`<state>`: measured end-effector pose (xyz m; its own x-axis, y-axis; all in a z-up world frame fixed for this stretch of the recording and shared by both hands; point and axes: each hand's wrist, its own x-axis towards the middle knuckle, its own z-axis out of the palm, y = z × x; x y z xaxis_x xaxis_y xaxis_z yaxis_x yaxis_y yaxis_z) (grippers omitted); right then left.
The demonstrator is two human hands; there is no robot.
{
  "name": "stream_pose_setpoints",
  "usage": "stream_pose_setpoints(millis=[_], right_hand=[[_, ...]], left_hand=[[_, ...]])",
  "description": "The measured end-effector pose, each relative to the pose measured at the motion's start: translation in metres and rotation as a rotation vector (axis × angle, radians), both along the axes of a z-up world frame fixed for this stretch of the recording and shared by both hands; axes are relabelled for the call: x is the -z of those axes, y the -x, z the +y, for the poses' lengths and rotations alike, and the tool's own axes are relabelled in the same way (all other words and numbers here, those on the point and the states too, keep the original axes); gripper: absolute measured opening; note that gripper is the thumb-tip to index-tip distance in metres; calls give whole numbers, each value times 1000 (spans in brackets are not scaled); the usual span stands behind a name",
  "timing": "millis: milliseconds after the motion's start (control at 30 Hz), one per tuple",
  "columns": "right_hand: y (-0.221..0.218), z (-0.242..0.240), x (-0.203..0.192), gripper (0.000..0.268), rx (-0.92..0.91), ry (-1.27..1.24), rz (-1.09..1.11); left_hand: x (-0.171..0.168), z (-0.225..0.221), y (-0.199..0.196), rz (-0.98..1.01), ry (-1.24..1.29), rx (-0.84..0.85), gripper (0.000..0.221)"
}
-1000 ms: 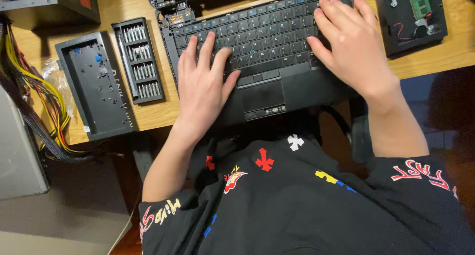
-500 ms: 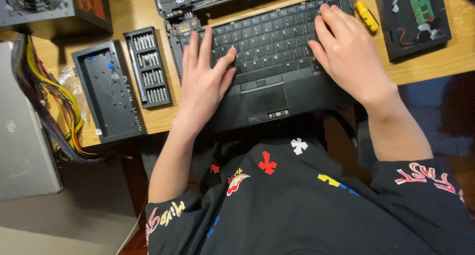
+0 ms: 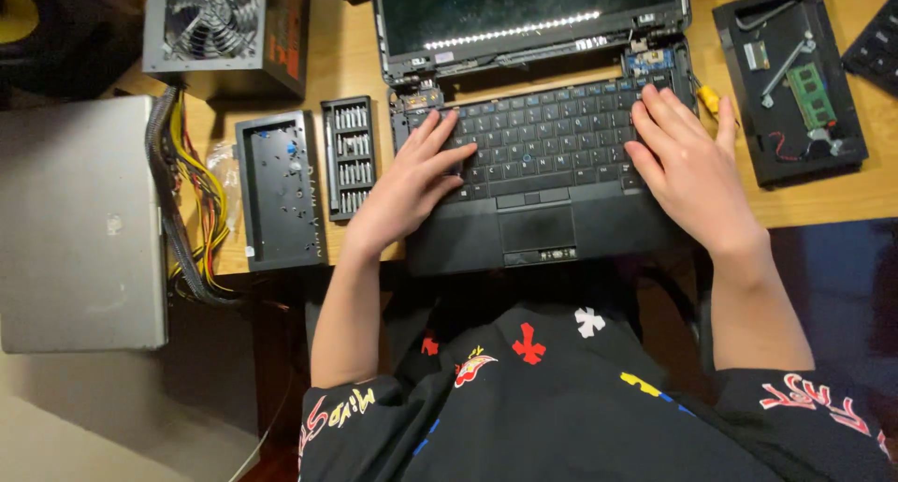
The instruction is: The recorder is repairing a laptop by reconnecting internal ribbon cables, installing a keyboard, and snapping the bezel into place.
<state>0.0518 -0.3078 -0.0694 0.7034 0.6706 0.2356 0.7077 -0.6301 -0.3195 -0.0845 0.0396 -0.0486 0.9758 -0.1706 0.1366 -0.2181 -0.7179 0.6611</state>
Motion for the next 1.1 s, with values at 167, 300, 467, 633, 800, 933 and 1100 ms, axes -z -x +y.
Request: stream_pose_setpoints(millis=[167,300,467,633,800,933,1100], right_hand=[[0,2,1,43,10,7,-2],[3,4,2,42,31,-19,20],[2,3,7,43,35,10,-8],[1,3,11,43,36,-3,-13],[4,4,7,42,42,-8,-17],[3,5,8,42,51,-30,-22],[-5,-4,3,43,-67,-50,-45]], left_hand=[[14,-20,13,-88,-174,-126,43],[22,-32,16,-202,-430,-228,53],[9,-58,-1,-206,-426,-321,41],[10,-63,-5,-183,-567,-333,49],[16,-60,-6,-180,-452,-321,53],[17,-59,-7,-186,-453,-308,56],[10,-62,-5,-179,-449,-312,55]])
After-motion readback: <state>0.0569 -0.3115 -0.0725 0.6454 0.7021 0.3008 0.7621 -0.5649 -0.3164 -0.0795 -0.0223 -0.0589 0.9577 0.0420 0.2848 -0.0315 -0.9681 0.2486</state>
